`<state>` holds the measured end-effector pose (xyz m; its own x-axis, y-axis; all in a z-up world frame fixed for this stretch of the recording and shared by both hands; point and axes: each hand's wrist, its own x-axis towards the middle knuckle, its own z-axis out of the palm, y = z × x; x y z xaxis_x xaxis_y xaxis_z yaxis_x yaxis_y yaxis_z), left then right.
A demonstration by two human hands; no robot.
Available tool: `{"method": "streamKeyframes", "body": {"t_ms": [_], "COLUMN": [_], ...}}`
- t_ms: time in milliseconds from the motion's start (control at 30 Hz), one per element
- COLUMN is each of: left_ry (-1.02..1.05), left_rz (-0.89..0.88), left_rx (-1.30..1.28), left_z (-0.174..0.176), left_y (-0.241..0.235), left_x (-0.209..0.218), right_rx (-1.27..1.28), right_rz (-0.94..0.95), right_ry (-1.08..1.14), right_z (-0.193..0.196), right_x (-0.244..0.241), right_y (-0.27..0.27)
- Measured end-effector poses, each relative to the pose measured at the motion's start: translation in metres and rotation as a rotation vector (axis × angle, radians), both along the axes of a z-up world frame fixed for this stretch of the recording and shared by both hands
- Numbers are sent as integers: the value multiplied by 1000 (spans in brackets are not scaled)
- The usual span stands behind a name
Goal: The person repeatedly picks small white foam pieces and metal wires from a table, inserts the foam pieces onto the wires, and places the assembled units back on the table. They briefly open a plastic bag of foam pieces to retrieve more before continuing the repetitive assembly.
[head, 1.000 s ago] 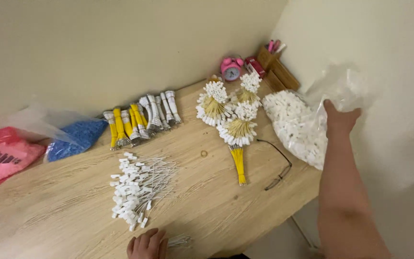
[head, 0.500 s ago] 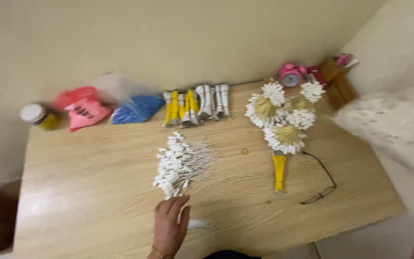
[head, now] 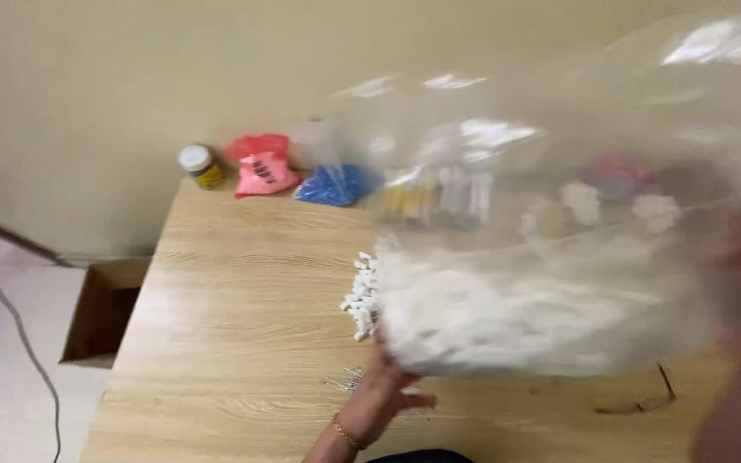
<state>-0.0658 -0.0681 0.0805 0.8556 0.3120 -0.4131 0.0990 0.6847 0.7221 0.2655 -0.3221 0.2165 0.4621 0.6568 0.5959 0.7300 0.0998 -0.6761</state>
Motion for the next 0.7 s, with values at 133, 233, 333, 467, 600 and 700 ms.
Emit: {"method": "streamKeyframes", "body": {"t_ms": [133, 233, 333, 467, 600, 700], "left_ry": [0, -86, 628, 10, 231, 361], "left_rz": [633, 873, 716, 1305, 1488, 1497], "left_rx": [-161, -102, 1397, 292, 373, 449], "left_z": [-63, -100, -157, -86, -58, -44], "left_y": [50, 86, 131, 148, 161, 166], "left_x": [-59, -122, -214, -261, -298, -301], "right_rx": [179, 101, -25, -161, -230, -269], "right_rz": [-81, 108, 362, 374, 383, 360], "right_ry": [459, 374, 733, 741, 1008, 1108], "right_z": [61, 58, 48, 5, -59, -121], "right_x": [-173, -188, -198, -214, -223, -227], "right_y": [143, 204, 259, 316, 343, 347]}}
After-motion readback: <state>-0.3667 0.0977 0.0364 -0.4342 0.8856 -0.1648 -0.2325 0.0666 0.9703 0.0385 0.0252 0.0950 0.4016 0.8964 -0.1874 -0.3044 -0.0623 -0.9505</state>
